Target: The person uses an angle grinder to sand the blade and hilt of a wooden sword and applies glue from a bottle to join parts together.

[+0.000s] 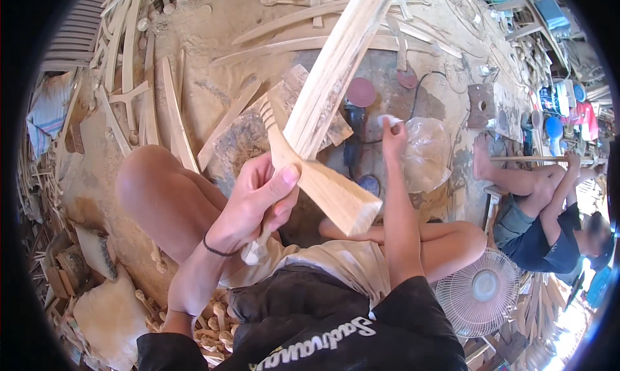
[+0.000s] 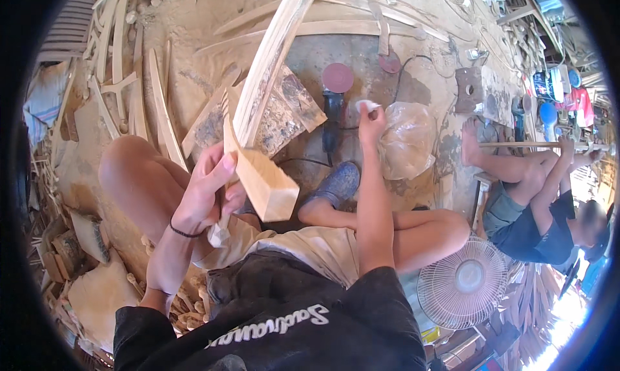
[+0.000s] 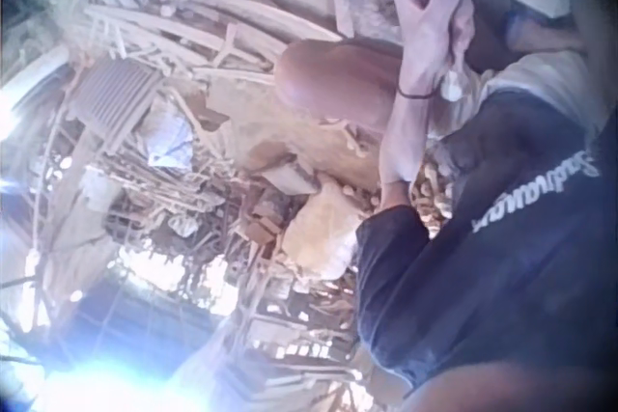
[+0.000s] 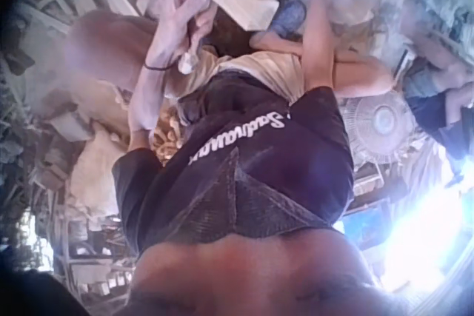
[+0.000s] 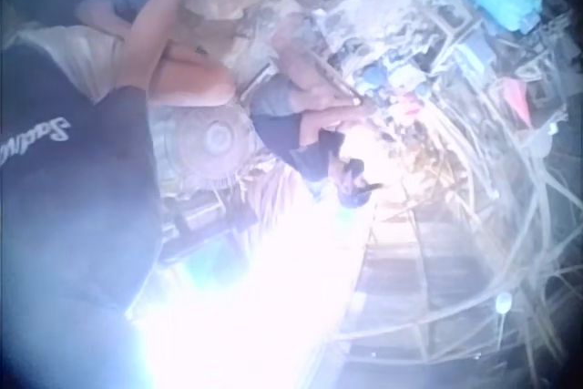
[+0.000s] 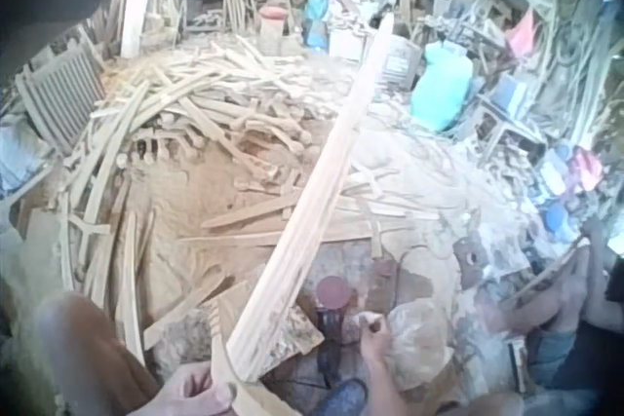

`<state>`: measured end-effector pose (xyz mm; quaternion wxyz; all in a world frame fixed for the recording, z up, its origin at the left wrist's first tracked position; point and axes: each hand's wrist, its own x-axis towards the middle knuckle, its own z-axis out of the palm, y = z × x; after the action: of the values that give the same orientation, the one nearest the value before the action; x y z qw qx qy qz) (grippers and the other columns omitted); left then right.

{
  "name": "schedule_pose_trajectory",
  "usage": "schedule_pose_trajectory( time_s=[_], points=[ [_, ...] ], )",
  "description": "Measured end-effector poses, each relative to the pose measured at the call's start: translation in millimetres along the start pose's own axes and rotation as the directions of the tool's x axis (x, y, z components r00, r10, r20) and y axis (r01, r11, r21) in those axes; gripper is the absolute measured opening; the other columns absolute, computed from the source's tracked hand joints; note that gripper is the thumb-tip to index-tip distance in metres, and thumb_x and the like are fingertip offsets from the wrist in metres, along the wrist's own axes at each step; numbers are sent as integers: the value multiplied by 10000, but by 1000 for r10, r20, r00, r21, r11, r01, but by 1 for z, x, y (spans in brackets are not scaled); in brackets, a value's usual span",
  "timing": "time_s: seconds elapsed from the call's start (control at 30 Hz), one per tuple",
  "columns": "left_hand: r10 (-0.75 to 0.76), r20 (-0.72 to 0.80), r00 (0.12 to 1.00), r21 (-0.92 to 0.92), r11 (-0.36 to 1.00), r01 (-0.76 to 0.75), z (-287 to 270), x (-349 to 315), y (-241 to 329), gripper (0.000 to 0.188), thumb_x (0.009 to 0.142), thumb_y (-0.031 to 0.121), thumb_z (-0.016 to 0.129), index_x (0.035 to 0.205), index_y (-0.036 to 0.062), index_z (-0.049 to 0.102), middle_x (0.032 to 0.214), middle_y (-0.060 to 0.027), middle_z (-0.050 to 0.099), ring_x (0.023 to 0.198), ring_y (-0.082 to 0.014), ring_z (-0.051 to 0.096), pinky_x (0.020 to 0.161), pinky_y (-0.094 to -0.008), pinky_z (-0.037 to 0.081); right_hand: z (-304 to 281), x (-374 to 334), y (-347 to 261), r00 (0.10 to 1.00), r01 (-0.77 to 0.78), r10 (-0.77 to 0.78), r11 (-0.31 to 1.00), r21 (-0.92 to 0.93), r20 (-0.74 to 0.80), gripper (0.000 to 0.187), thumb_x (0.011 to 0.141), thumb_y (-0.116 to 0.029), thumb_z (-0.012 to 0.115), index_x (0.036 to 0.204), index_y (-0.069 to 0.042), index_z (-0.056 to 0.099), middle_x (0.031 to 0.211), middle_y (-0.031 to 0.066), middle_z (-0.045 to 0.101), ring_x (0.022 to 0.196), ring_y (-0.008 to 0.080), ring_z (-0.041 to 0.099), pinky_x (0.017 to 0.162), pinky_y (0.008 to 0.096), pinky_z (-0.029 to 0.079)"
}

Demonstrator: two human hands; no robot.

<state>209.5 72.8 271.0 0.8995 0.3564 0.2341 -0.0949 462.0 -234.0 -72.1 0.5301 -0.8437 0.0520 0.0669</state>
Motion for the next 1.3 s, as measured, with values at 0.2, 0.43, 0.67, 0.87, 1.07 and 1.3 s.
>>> schedule_pose_trajectory(
  time_s=[0.2,0.43,0.67,0.87,1.07,1.3],
  points=[
    [-35,-68,997,188,981,48,12,-32,-7,506,1032,383,767,1273,2,539,787,13,523,549,-49,470,409,-222,388,-65,-73,-224,961,188,-251,898,398,112,278,990,-191,821,1109,-3,654,1048,105,749,850,150,724,727,306,571],
    [-102,-181,978,283,947,152,11,-55,-7,627,1043,414,747,1379,-54,500,864,-4,585,499,-48,494,431,-219,394,-111,-152,-328,585,728,-642,685,30,496,415,877,-227,933,1142,5,714,994,96,770,862,157,732,748,288,572],
    [-134,-220,966,265,945,191,1,-66,-13,576,1060,363,731,1374,-58,495,890,-27,621,494,-49,510,421,-223,400,-68,-155,-337,462,772,-724,612,169,512,400,785,-170,979,1057,4,742,888,127,776,738,228,771,630,312,574],
    [-87,-200,976,261,955,139,1,-70,-19,553,1057,313,740,1376,-62,487,907,-37,636,481,-56,517,417,-222,409,-67,-156,-340,426,790,-740,585,186,520,383,776,-172,984,1025,-3,746,851,131,773,712,238,772,605,312,571],
    [-60,-184,981,250,962,106,3,-72,-19,559,1052,298,748,1379,-66,478,963,-57,667,484,-55,523,417,-219,408,-66,-158,-345,421,794,-757,574,200,500,369,779,-189,984,998,-6,750,846,136,777,707,245,777,598,314,572],
    [-54,-183,982,256,961,101,4,-73,-20,540,1047,292,755,1353,-65,490,969,-63,682,488,-56,537,419,-214,413,-73,-160,-353,349,832,-760,521,193,547,369,782,-205,984,1004,-14,759,846,125,782,700,243,777,593,313,575]
  ],
)
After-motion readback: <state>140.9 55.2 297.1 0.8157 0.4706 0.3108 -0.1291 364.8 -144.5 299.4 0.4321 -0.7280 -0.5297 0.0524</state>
